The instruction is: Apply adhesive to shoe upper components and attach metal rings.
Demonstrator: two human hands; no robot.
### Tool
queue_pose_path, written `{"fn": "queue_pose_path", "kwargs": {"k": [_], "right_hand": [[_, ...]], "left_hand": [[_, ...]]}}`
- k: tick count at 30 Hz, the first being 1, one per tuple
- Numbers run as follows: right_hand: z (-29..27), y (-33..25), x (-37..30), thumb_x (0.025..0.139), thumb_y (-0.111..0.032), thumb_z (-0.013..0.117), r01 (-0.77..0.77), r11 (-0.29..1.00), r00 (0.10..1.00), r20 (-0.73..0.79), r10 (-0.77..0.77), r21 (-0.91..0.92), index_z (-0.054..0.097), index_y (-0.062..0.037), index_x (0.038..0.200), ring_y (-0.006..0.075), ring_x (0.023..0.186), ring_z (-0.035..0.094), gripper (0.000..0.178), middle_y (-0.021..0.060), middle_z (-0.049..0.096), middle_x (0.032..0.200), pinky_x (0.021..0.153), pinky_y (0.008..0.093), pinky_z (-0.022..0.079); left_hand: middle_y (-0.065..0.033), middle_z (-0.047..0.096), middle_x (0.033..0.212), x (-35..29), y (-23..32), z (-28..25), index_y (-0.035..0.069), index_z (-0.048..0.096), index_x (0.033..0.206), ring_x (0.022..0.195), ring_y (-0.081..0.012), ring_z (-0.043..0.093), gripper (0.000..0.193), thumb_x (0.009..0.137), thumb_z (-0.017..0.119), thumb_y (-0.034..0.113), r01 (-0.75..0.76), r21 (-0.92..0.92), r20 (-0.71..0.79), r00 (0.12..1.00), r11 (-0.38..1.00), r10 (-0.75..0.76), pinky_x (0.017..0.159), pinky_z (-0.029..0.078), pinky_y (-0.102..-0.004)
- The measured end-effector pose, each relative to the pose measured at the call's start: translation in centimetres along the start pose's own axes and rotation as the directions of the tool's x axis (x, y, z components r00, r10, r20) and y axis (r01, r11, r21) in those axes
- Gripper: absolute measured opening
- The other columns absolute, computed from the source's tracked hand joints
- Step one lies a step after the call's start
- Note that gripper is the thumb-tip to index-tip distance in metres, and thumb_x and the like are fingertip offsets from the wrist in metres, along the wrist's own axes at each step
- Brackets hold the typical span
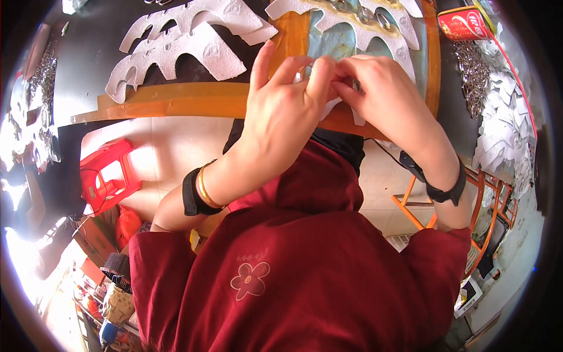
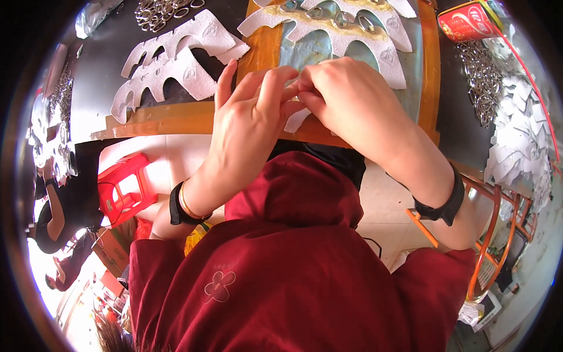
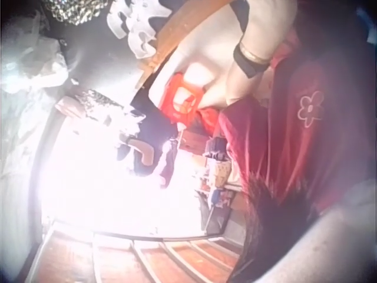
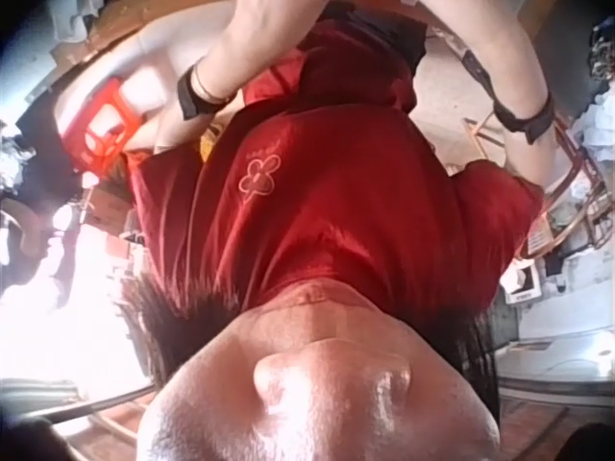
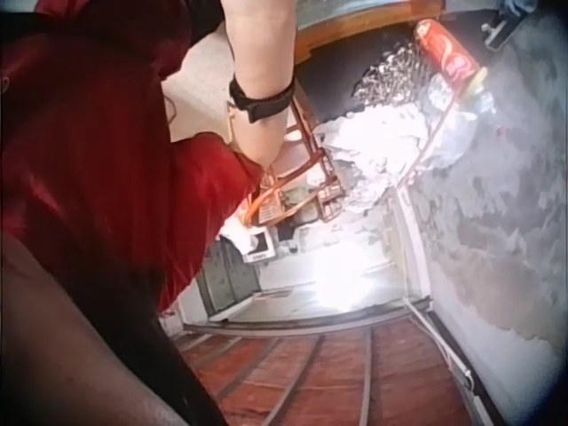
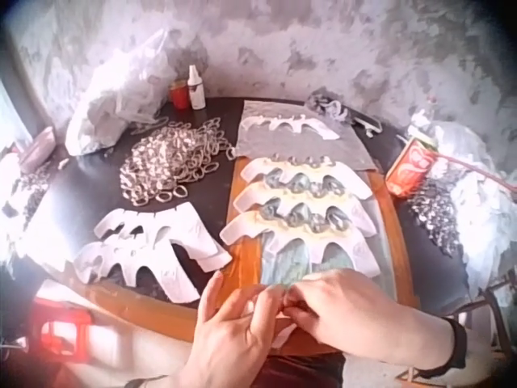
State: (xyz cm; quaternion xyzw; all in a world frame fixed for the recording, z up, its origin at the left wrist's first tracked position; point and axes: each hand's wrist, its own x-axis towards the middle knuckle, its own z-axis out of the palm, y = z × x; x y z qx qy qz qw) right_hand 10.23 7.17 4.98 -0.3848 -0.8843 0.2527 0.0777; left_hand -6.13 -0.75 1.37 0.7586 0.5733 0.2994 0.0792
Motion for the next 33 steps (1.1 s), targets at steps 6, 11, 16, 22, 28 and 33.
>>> {"fn": "queue_pose_path", "kwargs": {"k": [6,11,16,22,28,33], "right_hand": [[0.1,-0.1,0.2,0.079,-0.009,0.069,0.012,0.996,1.0,0.008,-0.013,0.094,0.066,0.0008,0.08,0.0343,0.068,0.065,0.011,0.0155,0.066,0.073,0.064,0.0424,0.053],[1.6,0.5,-1.3,0.076,-0.006,0.073,0.18,0.982,0.971,-0.174,-0.166,0.066,0.064,0.0006,0.079,0.032,0.066,0.065,0.012,0.0125,0.065,0.072,0.062,0.0404,0.053],[2.6,0.4,-2.5,0.074,-0.008,0.077,0.263,0.958,0.916,-0.283,-0.285,-0.113,0.062,-0.0048,0.083,0.0271,0.07,0.064,0.017,0.0069,0.063,0.076,0.064,0.0385,0.053],[4.0,0.3,-3.4,0.074,-0.007,0.076,0.19,0.977,0.911,-0.354,-0.212,-0.097,0.062,-0.0057,0.086,0.025,0.073,0.065,0.019,0.0063,0.064,0.081,0.064,0.0375,0.053],[5.2,-0.1,-4.0,0.074,-0.004,0.075,0.18,0.973,0.864,-0.449,-0.228,-0.148,0.062,-0.0061,0.088,0.0243,0.074,0.064,0.019,0.0051,0.062,0.081,0.061,0.0358,0.053],[5.1,0.6,-4.0,0.075,-0.004,0.075,0.225,0.973,0.888,-0.402,-0.224,-0.046,0.062,-0.007,0.087,0.023,0.069,0.063,0.018,0.0039,0.061,0.077,0.059,0.0355,0.052]], "left_hand": [[-0.0009,0.074,0.102,-0.4,0.1,-0.5,0.007,0.051,0.123,0.114,-0.023,0.062,0.047,0.083,0.074,0.016,0.036,-0.028,0.105,0.994,0.999,-0.033,0.114,0.023,-0.0597],[0.0005,0.074,0.104,-0.3,0.2,-0.4,0.009,0.05,0.123,0.115,-0.0217,0.06,0.047,0.082,0.073,0.014,0.024,0.083,0.086,0.996,0.996,-0.031,0.114,0.024,-0.058],[0.0027,0.073,0.104,-0.3,0.8,-0.1,0.011,0.051,0.121,0.114,-0.0199,0.06,0.049,0.079,0.075,0.013,0.025,0.194,0.106,0.993,0.981,-0.046,0.113,0.026,-0.0562],[0.0016,0.07,0.105,0.2,-0.7,-1.5,0.012,0.057,0.117,0.113,-0.0195,0.059,0.048,0.074,0.078,0.013,-0.054,-0.02,0.096,0.994,0.998,0.055,0.11,0.032,-0.0526],[0.0029,0.069,0.108,0.7,-1.6,-1.2,0.013,0.058,0.116,0.111,-0.0206,0.061,0.051,0.071,0.081,0.016,-0.189,-0.138,0.14,0.968,0.972,0.209,0.111,0.032,-0.0509],[0.0046,0.069,0.109,0.2,-1.2,-0.7,0.014,0.056,0.118,0.113,-0.0198,0.061,0.052,0.073,0.08,0.018,-0.101,-0.062,0.122,0.987,0.993,0.108,0.112,0.029,-0.0529]]}}
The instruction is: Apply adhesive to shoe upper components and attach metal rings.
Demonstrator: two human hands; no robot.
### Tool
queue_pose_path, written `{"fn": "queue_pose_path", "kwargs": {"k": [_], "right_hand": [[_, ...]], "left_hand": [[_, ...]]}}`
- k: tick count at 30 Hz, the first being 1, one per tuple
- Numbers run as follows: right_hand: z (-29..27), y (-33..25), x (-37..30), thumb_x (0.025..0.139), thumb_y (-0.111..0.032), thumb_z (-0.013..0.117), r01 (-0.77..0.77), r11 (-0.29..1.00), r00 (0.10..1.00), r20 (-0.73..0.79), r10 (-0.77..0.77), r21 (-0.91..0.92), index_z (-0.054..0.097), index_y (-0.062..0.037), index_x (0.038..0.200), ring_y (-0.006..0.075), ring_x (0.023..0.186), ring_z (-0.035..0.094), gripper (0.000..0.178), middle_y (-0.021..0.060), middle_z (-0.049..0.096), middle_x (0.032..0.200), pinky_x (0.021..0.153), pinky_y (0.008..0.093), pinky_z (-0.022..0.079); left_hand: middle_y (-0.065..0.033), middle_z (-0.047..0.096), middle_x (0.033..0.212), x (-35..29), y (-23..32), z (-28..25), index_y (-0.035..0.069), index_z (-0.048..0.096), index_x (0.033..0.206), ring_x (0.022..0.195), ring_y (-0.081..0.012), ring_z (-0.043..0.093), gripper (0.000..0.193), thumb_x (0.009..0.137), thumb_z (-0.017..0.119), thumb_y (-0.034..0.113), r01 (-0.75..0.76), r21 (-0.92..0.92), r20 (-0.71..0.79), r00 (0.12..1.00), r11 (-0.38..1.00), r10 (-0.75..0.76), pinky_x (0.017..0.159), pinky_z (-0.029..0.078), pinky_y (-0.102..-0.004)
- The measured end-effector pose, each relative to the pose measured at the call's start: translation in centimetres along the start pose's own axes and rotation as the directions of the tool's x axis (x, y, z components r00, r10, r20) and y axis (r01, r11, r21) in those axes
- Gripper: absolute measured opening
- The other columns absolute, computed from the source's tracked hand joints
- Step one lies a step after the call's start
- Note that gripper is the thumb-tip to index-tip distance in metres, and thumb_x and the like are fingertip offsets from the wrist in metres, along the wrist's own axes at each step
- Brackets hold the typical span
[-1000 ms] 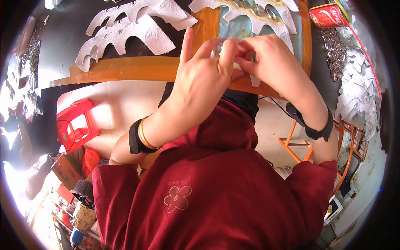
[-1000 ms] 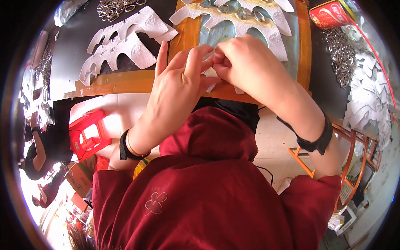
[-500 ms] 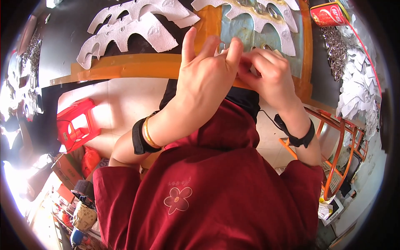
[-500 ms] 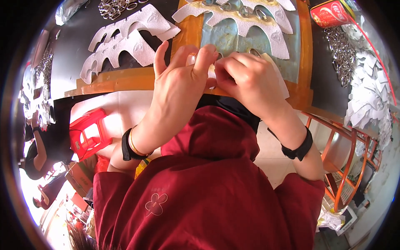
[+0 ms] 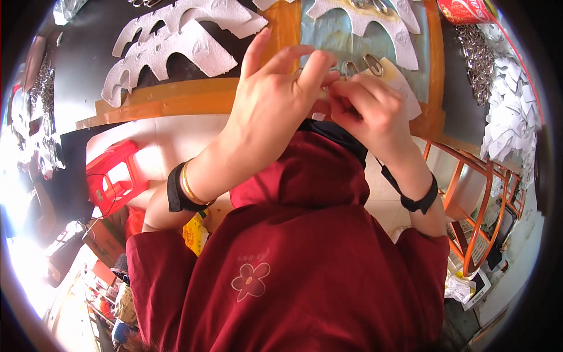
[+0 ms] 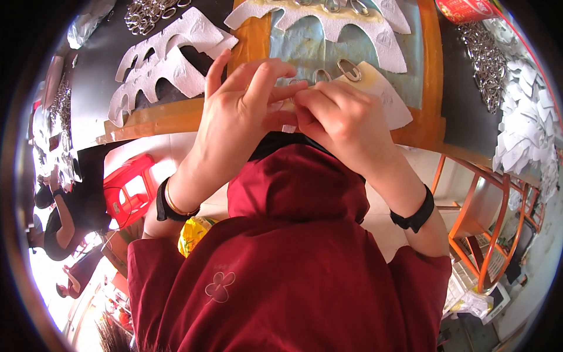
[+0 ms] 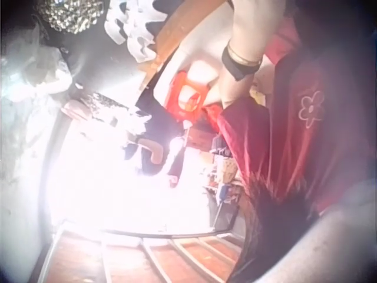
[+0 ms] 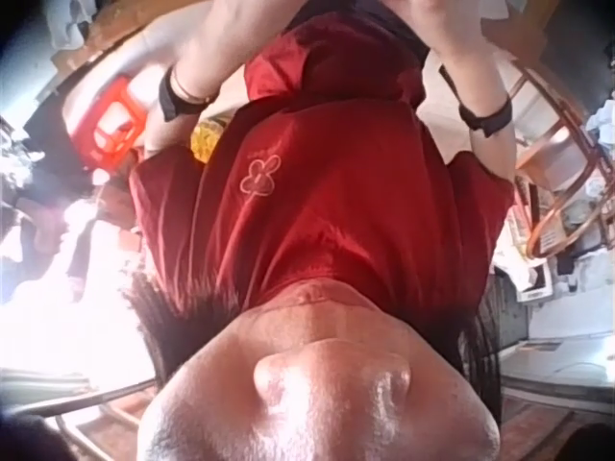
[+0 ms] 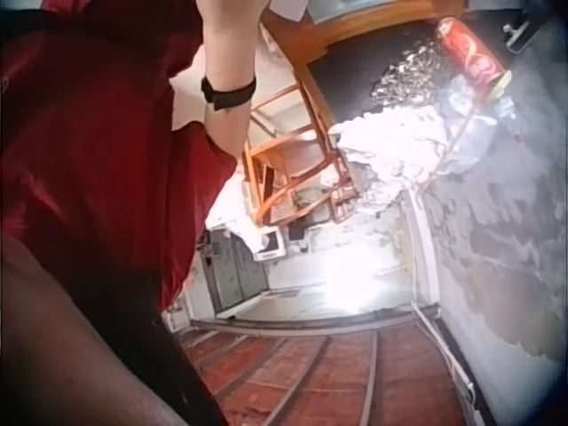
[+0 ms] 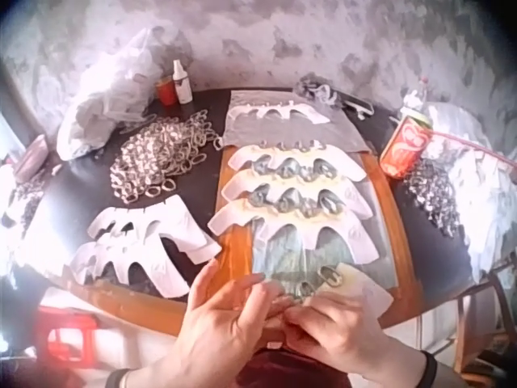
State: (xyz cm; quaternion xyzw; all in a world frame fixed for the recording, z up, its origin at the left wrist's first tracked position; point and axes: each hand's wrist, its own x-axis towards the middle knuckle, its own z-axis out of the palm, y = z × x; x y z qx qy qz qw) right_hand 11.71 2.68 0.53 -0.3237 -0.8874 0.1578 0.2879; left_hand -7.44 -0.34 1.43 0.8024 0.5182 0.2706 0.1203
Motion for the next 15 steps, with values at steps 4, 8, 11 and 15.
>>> {"fn": "queue_pose_path", "kwargs": {"k": [4,8,11,15], "right_hand": [[-0.3,-0.3,-0.3,0.074,-0.003,0.075,-0.085,0.991,0.994,0.073,0.078,0.105,0.062,-0.0073,0.086,0.0225,0.068,0.063,0.018,0.0033,0.06,0.076,0.058,0.0349,0.052],[0.1,-0.3,-0.2,0.075,-0.004,0.075,-0.049,0.995,0.999,-0.017,0.05,0.083,0.062,-0.0074,0.085,0.0227,0.068,0.063,0.017,0.003,0.06,0.075,0.058,0.0344,0.051],[0.1,0.2,-0.4,0.076,-0.004,0.075,-0.015,1.0,0.997,-0.072,0.014,-0.025,0.062,-0.0074,0.085,0.0233,0.07,0.063,0.016,0.0033,0.06,0.076,0.059,0.035,0.052],[0.1,0.4,0.6,0.076,-0.002,0.074,-0.042,0.992,0.992,-0.121,0.028,-0.115,0.064,-0.0057,0.087,0.0247,0.073,0.064,0.015,0.0052,0.061,0.077,0.062,0.0364,0.053]], "left_hand": [[0.0044,0.07,0.109,-0.1,0.3,0.0,0.015,0.056,0.12,0.115,-0.0191,0.061,0.053,0.073,0.08,0.017,0.008,0.069,-0.007,1.0,0.998,-0.007,0.114,0.026,-0.0552],[0.0015,0.07,0.107,0.3,0.2,-1.0,0.013,0.061,0.114,0.11,-0.0209,0.063,0.047,0.072,0.08,0.015,0.031,-0.105,-0.01,0.999,0.994,-0.032,0.109,0.036,-0.0499],[-0.0053,0.07,0.098,1.7,-0.4,-3.8,0.006,0.067,0.095,0.096,-0.0246,0.066,0.028,0.07,0.079,0.006,0.109,-0.22,0.073,0.993,0.969,-0.095,0.081,0.053,-0.035],[-0.0069,0.066,0.088,1.4,-1.0,-1.6,0.006,0.07,0.095,0.084,-0.0253,0.063,0.029,0.068,0.08,0.006,-0.102,-0.199,-0.042,0.995,0.975,0.095,0.076,0.05,-0.0362]]}}
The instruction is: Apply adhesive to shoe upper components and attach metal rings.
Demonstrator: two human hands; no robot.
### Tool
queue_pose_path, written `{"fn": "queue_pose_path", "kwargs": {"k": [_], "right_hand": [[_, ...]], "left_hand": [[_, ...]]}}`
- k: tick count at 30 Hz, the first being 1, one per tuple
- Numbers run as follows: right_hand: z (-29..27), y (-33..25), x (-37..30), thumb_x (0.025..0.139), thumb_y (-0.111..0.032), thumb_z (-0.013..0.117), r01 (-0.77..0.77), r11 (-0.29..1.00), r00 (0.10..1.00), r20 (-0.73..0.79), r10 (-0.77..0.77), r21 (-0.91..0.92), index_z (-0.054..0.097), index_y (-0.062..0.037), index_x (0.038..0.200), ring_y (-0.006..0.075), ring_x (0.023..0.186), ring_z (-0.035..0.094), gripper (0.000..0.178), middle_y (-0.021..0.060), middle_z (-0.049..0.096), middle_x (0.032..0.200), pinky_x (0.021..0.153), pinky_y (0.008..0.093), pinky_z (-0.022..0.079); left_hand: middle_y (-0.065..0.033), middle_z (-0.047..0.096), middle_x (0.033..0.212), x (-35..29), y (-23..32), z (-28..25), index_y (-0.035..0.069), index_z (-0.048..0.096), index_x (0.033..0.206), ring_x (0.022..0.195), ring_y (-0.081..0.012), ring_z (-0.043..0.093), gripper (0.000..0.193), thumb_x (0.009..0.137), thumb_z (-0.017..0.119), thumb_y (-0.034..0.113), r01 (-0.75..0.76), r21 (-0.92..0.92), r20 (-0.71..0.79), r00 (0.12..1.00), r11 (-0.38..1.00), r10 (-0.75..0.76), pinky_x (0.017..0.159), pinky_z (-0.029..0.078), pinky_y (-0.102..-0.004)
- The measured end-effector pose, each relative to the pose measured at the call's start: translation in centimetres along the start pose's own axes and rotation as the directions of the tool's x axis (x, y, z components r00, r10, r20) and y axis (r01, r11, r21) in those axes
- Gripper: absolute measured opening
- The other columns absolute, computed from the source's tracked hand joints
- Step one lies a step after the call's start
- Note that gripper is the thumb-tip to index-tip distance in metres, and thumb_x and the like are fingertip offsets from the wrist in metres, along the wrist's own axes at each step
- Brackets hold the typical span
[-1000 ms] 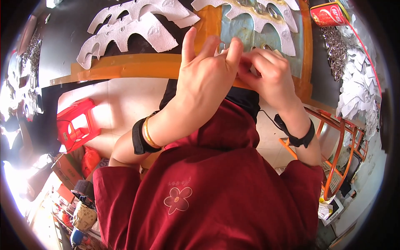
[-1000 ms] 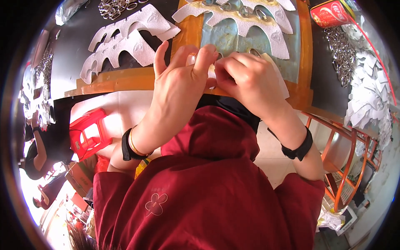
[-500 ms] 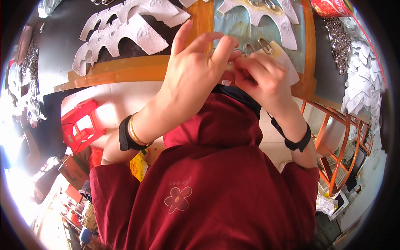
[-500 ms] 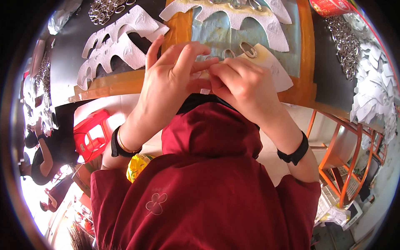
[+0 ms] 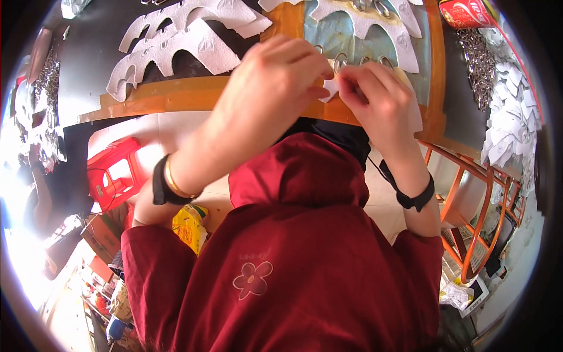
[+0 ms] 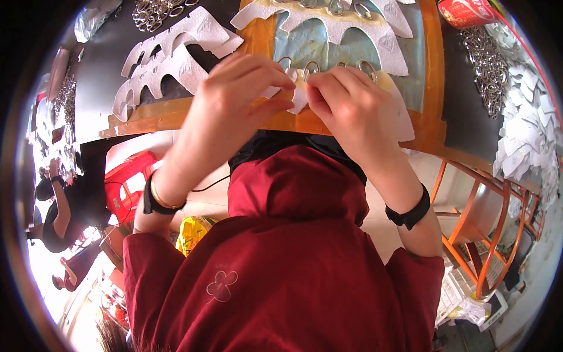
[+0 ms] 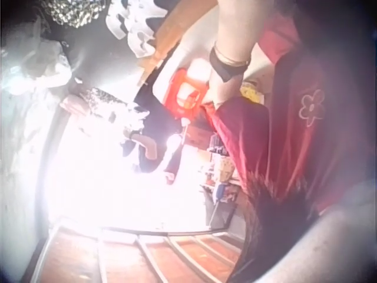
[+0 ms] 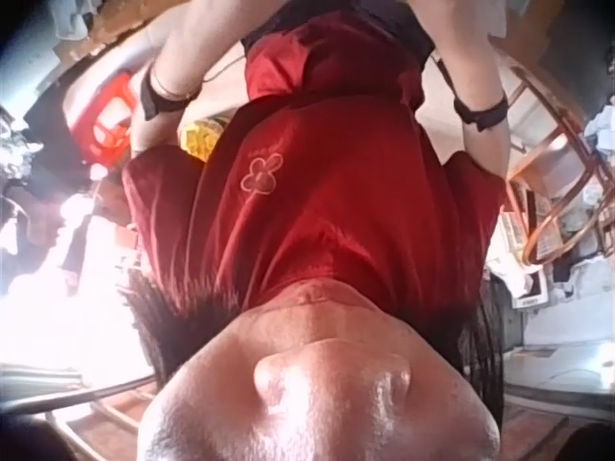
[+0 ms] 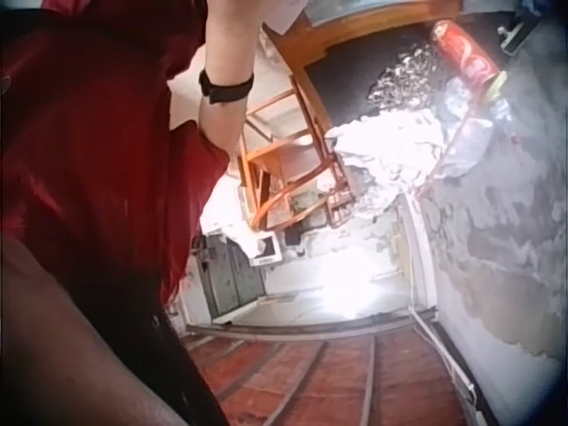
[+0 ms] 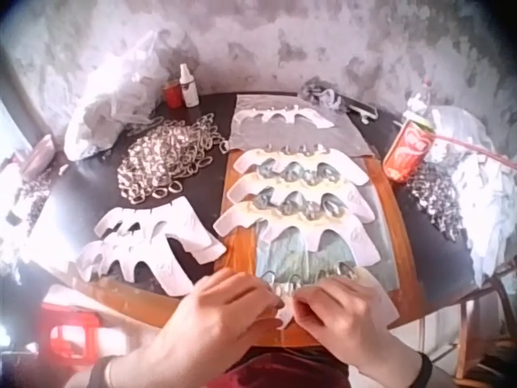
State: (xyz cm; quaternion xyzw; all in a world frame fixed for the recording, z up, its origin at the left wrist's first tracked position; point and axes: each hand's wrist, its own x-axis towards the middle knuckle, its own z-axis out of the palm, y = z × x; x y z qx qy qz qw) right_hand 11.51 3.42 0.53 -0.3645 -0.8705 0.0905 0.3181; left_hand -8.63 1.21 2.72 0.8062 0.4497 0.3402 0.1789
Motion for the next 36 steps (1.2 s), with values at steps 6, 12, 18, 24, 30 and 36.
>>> {"fn": "queue_pose_path", "kwargs": {"k": [6,12,18,24,30,36], "right_hand": [[0.3,-0.2,-0.2,0.075,0.0,0.073,-0.047,0.995,0.998,-0.043,0.051,0.088,0.065,-0.0043,0.087,0.0261,0.074,0.063,0.015,0.006,0.061,0.078,0.063,0.0372,0.052],[0.4,0.1,-0.8,0.072,0.001,0.074,-0.114,0.982,0.992,-0.036,0.12,0.15,0.066,-0.0056,0.085,0.0258,0.074,0.064,0.016,0.0054,0.062,0.078,0.063,0.0364,0.052],[0.3,0.3,-1.0,0.071,-0.001,0.075,-0.056,0.995,0.998,-0.031,0.059,0.081,0.069,-0.0079,0.089,0.0236,0.073,0.065,0.02,0.0031,0.065,0.081,0.061,0.0351,0.053],[0.2,0.5,-1.0,0.073,-0.004,0.075,-0.01,0.999,1.0,0.001,0.01,0.033,0.069,-0.0086,0.092,0.0225,0.072,0.065,0.02,0.0022,0.065,0.082,0.059,0.034,0.053],[0.1,-0.5,-1.4,0.076,-0.003,0.073,-0.018,0.999,1.0,0.022,0.019,-0.037,0.069,-0.0079,0.095,0.0209,0.072,0.063,0.021,0.0014,0.061,0.081,0.059,0.0323,0.052],[0.2,-2.6,-2.2,0.078,0.003,0.071,-0.113,0.986,0.992,0.034,0.117,-0.12,0.069,-0.0009,0.104,0.0261,0.073,0.06,0.026,0.0079,0.059,0.082,0.062,0.0373,0.05]], "left_hand": [[-0.0024,0.063,0.083,-0.5,-0.3,2.7,0.011,0.073,0.093,0.081,-0.0238,0.06,0.024,0.07,0.079,0.011,0.022,0.114,-0.151,0.989,0.993,-0.004,0.074,0.047,-0.0372],[0.0029,0.063,0.085,-0.3,0.4,2.8,0.015,0.074,0.09,0.085,-0.0191,0.06,0.021,0.07,0.079,0.012,0.048,0.232,-0.16,0.987,0.971,-0.011,0.077,0.042,-0.0338],[0.002,0.062,0.086,-0.1,0.6,2.7,0.014,0.07,0.087,0.087,-0.0204,0.06,0.021,0.069,0.08,0.014,0.104,0.208,-0.162,0.984,0.973,-0.071,0.079,0.042,-0.0353],[-0.0002,0.061,0.085,0.2,-0.4,2.7,0.013,0.069,0.09,0.084,-0.0231,0.06,0.024,0.07,0.081,0.016,0.108,0.125,-0.185,0.979,0.986,-0.084,0.079,0.043,-0.0371],[0.0001,0.061,0.082,1.0,-1.2,2.0,0.012,0.071,0.082,0.081,-0.0216,0.06,0.019,0.069,0.083,0.018,0.112,0.122,-0.123,0.988,0.986,-0.097,0.074,0.044,-0.0365],[-0.0001,0.059,0.077,2.4,-0.8,1.5,0.012,0.072,0.082,0.075,-0.0197,0.06,0.018,0.07,0.084,0.017,0.067,0.139,-0.108,0.993,0.988,-0.053,0.07,0.045,-0.0346]]}}
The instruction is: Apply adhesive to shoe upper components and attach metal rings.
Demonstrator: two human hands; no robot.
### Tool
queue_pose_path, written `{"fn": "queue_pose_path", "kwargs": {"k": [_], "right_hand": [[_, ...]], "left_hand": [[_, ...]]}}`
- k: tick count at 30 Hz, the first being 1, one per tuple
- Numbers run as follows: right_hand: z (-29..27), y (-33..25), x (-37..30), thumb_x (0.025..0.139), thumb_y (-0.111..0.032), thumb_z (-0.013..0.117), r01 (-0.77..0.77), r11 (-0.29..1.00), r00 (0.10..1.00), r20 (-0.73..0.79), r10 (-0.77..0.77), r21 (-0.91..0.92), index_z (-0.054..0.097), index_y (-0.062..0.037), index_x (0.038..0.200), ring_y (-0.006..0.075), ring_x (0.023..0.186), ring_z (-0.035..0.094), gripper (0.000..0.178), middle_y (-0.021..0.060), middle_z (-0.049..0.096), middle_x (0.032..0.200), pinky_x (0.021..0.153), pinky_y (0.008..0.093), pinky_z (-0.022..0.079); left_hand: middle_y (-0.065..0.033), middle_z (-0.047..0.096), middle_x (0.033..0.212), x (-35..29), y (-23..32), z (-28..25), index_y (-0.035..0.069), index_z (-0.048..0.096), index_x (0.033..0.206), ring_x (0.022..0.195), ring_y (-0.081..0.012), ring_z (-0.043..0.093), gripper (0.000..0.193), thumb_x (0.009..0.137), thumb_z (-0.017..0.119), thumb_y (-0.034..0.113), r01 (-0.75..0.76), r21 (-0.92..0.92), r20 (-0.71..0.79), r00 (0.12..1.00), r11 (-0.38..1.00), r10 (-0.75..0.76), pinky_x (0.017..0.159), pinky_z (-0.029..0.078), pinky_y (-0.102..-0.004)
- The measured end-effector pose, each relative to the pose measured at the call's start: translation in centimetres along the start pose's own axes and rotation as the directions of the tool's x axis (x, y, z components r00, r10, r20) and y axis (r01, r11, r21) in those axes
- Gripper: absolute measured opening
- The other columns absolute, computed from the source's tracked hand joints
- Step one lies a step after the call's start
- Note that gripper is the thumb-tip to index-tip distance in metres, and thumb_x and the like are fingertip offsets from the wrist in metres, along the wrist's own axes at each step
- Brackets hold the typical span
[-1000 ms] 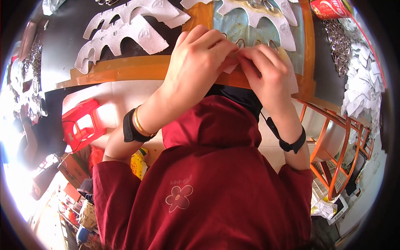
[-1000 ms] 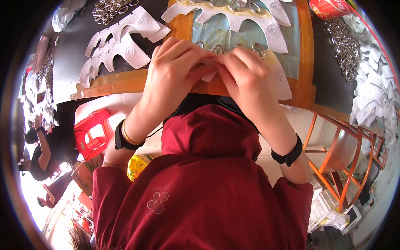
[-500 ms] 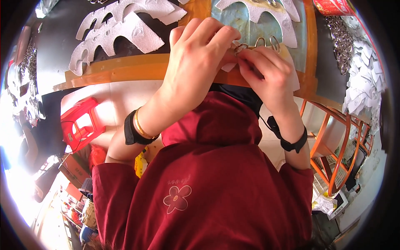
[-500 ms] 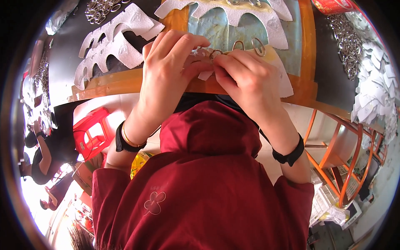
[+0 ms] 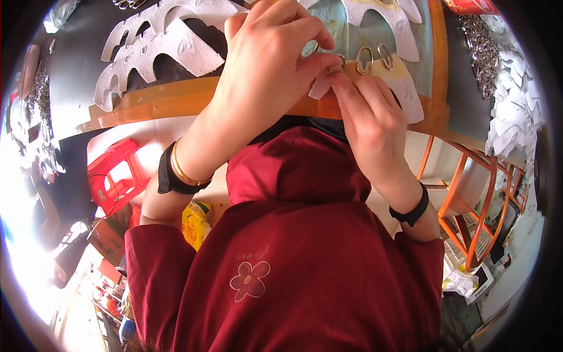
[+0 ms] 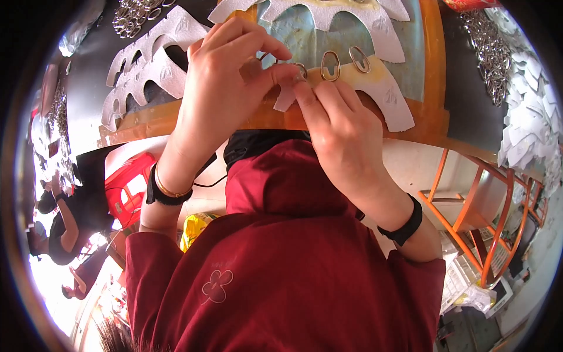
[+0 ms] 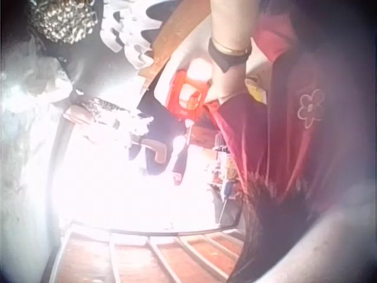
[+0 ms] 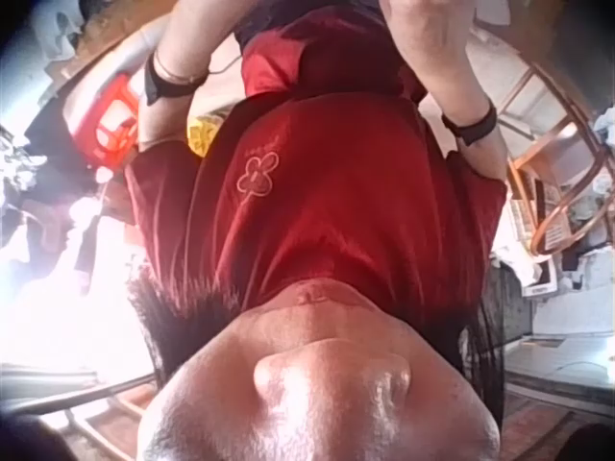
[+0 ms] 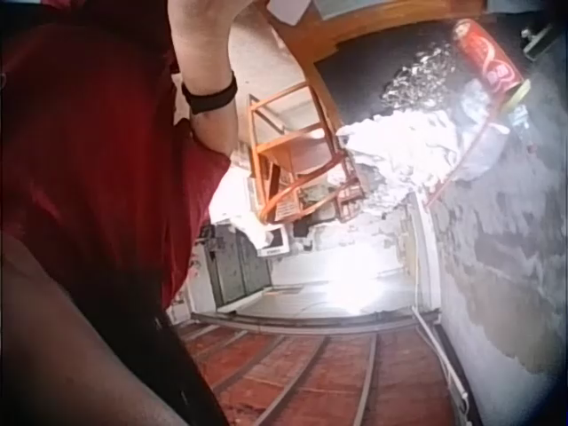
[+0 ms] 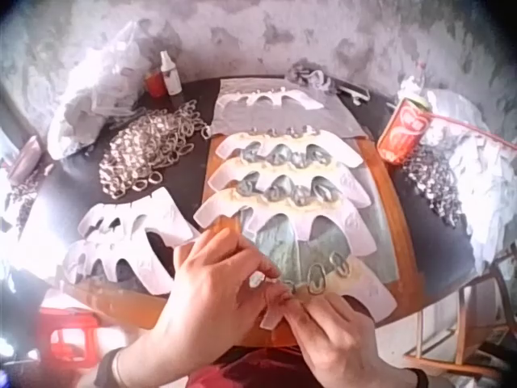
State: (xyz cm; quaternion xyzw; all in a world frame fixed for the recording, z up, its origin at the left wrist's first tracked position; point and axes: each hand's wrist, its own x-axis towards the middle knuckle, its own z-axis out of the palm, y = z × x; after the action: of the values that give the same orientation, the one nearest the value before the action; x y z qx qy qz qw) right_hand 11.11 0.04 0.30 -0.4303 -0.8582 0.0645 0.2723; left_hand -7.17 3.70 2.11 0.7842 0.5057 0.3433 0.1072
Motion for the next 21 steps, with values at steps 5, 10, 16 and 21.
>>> {"fn": "queue_pose_path", "kwargs": {"k": [5,10,16,21], "right_hand": [[0.0,-0.6,-0.1,0.076,0.006,0.07,0.009,0.998,1.0,0.03,-0.007,-0.069,0.067,0.0007,0.11,0.0242,0.072,0.057,0.034,0.0071,0.055,0.081,0.062,0.0373,0.049],[0.3,-0.1,-0.5,0.072,0.001,0.067,0.083,0.988,0.996,0.03,-0.08,-0.132,0.066,0.0004,0.113,0.0178,0.078,0.056,0.041,0.0044,0.053,0.086,0.055,0.0269,0.05],[0.4,0.0,-0.3,0.072,-0.001,0.068,0.087,0.987,0.996,-0.016,-0.09,-0.138,0.069,0.0002,0.106,0.0168,0.075,0.056,0.034,0.0033,0.053,0.081,0.055,0.0266,0.049],[-0.1,-0.2,0.1,0.075,-0.002,0.07,0.037,0.994,0.999,-0.002,-0.037,-0.099,0.068,-0.0009,0.104,0.0189,0.073,0.058,0.029,0.0043,0.055,0.081,0.058,0.0304,0.05]], "left_hand": [[-0.0003,0.06,0.077,0.6,0.0,0.1,0.011,0.072,0.082,0.07,-0.0193,0.06,0.014,0.071,0.081,0.012,0.093,-0.089,0.099,0.992,0.992,-0.084,0.067,0.046,-0.0327],[-0.0001,0.065,0.081,1.3,-1.2,-0.6,0.009,0.073,0.084,0.078,-0.0201,0.063,0.016,0.069,0.075,0.006,-0.287,-0.029,0.151,0.946,0.958,0.288,0.077,0.045,-0.0331],[-0.001,0.065,0.081,2.2,-0.3,-2.3,0.007,0.071,0.087,0.082,-0.0197,0.063,0.019,0.069,0.071,0.008,-0.411,-0.02,0.328,0.858,0.912,0.394,0.081,0.045,-0.0327],[-0.0015,0.064,0.082,1.6,-0.1,-2.0,0.005,0.07,0.09,0.083,-0.0178,0.064,0.021,0.069,0.071,0.009,-0.533,0.104,0.35,0.81,0.84,0.47,0.079,0.045,-0.031]]}}
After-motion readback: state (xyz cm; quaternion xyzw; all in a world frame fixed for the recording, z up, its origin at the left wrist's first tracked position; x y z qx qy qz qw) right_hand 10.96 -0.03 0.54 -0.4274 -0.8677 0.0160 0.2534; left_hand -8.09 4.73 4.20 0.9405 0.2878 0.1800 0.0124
